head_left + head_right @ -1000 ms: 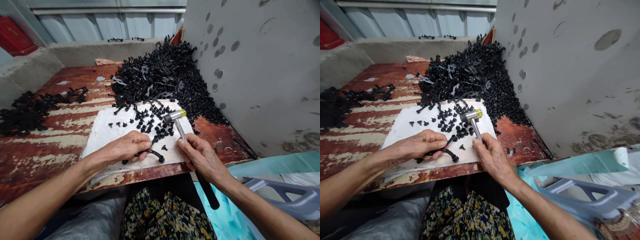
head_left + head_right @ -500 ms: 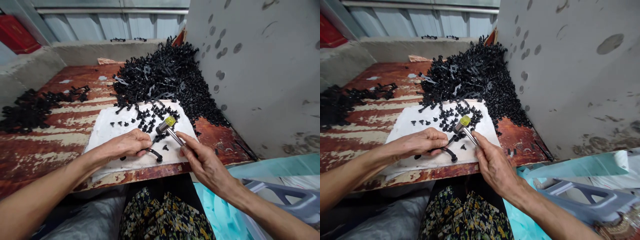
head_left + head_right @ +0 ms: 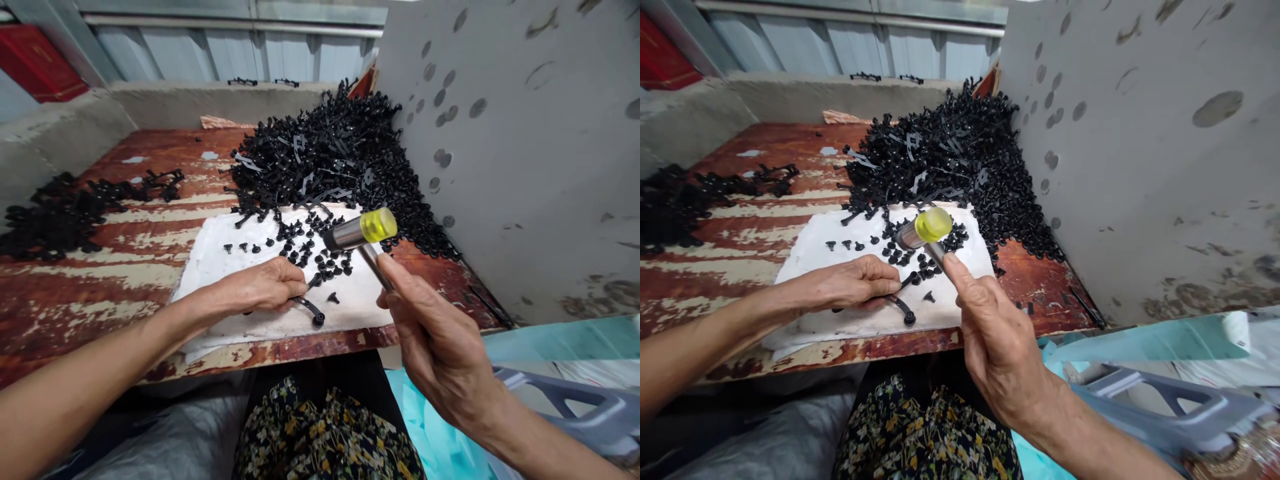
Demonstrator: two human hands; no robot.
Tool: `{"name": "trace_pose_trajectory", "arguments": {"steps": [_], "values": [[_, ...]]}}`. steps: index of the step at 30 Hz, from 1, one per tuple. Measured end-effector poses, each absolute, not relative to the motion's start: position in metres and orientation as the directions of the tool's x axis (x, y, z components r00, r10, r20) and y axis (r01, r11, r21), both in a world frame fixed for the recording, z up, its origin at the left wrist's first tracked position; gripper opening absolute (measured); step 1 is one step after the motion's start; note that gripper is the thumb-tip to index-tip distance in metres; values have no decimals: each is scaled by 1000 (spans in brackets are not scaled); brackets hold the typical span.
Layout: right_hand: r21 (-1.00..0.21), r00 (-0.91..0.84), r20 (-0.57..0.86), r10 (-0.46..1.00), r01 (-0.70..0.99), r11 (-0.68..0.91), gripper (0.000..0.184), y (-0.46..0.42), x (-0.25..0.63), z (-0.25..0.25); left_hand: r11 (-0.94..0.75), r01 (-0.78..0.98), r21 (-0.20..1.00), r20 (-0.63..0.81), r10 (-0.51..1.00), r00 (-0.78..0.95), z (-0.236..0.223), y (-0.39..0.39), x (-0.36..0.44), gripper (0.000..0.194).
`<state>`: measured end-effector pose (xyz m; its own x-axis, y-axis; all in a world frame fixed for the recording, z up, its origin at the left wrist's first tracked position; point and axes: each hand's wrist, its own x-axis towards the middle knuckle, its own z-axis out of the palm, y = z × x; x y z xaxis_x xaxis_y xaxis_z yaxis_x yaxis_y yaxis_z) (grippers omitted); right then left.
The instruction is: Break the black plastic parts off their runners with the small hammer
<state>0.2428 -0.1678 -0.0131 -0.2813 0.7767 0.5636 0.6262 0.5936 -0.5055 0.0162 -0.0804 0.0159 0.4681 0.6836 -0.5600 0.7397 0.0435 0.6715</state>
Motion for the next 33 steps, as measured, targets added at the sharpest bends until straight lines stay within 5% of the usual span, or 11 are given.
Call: {"name": "trace_pose_trajectory", "arguments": {"steps": [4,9,12,19,26,33], "values": [[-415,-416,466,781,676,608,60,-168,243,-13,14,739,674,-545,684,485,15,-79,15,34],[-445,-309,588,748,648,618,67,-167,243,-12,18,720,694,-532,687,496,12,-78,13,34],[-377,-427,449,785,706,600,59,-163,244,-14,24,724,690,-549,669,501,9,-78,10,35],[-467,-343,517,784,655,594,58,-164,243,-12,28,698,716,-540,655,528,7,-75,6,35],[-493,-335,450,827,680,544,54,-165,249,-32,-130,685,717,-520,554,650,14,-58,5,31],[-472,-339,537,772,638,608,60,-168,245,-18,-242,643,726,-508,441,740,17,-43,4,29]]}}
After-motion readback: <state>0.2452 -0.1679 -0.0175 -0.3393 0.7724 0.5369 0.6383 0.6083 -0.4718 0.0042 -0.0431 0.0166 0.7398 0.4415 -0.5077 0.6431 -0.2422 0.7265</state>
